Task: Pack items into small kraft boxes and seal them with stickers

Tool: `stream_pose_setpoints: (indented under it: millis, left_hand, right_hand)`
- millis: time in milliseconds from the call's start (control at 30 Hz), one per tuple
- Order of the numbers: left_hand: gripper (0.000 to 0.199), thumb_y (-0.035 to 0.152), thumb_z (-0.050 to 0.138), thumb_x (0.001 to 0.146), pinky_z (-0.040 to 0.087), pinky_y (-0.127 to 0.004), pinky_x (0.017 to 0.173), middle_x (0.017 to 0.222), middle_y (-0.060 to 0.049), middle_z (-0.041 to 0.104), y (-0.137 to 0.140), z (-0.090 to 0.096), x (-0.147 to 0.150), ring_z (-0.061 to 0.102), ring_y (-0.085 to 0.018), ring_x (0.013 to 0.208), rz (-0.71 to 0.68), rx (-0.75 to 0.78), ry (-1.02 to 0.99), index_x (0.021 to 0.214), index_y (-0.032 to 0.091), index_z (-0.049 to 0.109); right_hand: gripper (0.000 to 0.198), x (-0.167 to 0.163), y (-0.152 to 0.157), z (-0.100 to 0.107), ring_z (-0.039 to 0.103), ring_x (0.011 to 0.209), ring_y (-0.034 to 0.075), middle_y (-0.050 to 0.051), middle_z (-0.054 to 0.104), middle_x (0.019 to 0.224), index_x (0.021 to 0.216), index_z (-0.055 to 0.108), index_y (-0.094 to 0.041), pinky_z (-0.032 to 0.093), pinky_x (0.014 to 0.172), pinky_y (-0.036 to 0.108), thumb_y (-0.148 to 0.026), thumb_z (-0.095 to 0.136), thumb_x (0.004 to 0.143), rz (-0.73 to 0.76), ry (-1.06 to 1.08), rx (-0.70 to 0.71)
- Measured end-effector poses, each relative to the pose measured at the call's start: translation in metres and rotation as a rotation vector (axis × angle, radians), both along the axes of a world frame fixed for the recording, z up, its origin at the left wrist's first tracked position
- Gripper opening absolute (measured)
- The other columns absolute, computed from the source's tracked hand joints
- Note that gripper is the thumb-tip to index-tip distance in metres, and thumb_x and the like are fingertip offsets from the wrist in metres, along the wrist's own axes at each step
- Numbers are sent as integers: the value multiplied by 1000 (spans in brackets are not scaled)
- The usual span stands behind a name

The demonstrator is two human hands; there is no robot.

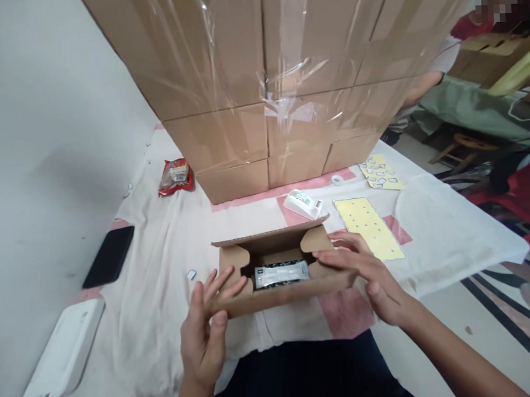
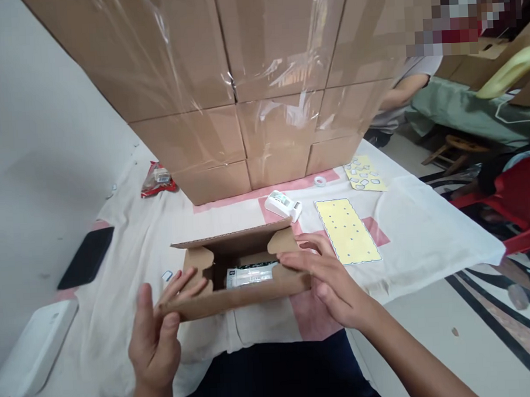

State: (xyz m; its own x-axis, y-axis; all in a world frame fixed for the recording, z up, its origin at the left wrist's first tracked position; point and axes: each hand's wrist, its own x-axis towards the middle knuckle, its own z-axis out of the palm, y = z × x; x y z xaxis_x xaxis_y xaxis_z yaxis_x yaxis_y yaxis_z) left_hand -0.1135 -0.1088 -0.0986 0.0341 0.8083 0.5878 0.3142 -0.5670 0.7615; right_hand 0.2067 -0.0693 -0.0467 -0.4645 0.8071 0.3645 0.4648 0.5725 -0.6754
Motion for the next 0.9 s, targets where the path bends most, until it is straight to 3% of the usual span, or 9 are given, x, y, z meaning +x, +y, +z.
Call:
stream_pose_setpoints:
  millis: [67,167,200,267,367,500,633,733,900]
  left_hand:
    - [74,18,47,99,35,-53,120,146,-8,57,2,4,7,51,-23,138,105,-77,-24,160,36,9]
    - [81,20,53,94,27,-49,124,170,-5,7,10,14,13,14,-25,156,240,-95,86,160,35,8]
    - [82,19,54,93,23,-50,125,171,-4,3,12,19,13,8,-26,157,253,-75,154,160,33,9]
    - [78,15,53,91,18,-49,127,164,-6,32,17,27,11,19,-24,155,250,-2,338,159,30,19]
    - [61,9,48,91,13,-46,127,124,-2,70,17,37,12,57,-19,127,227,168,653,148,31,47]
    - [55,27,59,91,21,-52,121,118,-8,68,9,45,26,64,-23,108,255,216,946,145,27,50]
    - [62,50,67,84,31,-57,111,119,-12,61,4,49,42,57,-33,113,304,192,1126,141,30,55]
    - [58,48,66,86,34,-56,110,117,-11,60,6,51,45,57,-30,110,306,158,1138,140,30,56]
    - [58,55,65,85,37,-55,106,109,-10,58,12,51,42,56,-29,105,298,198,1135,136,29,59]
  right_hand:
    - [45,-6,3,-2,42,138,30,10,52,144,145,45,-29,41,112,55,-40,44,101,-118,97,18]
    - [77,-13,8,-2,36,144,29,14,30,159,157,16,-28,42,113,52,-24,56,92,-214,159,-30]
    - [81,-14,10,-2,35,145,28,14,30,159,159,11,-28,40,114,53,-22,55,91,-195,154,-36]
    - [76,-14,13,-2,38,143,28,12,46,148,156,20,-29,38,114,54,-17,52,89,-128,142,22]
    - [57,-6,14,-5,46,135,28,9,62,123,142,46,-28,42,109,52,-13,50,87,-41,88,170]
    - [47,12,20,-11,49,131,29,10,66,122,137,55,-25,43,107,52,-15,48,92,38,59,213]
    - [28,31,65,-22,60,113,25,10,66,123,118,67,-22,48,95,41,-25,49,96,-264,214,82]
    - [26,37,119,-24,62,92,20,9,67,112,104,71,-18,49,81,32,-31,51,94,-423,121,-184]
    - [27,28,190,-12,57,64,16,9,67,81,86,68,-12,40,59,28,-31,50,93,-437,-242,-627]
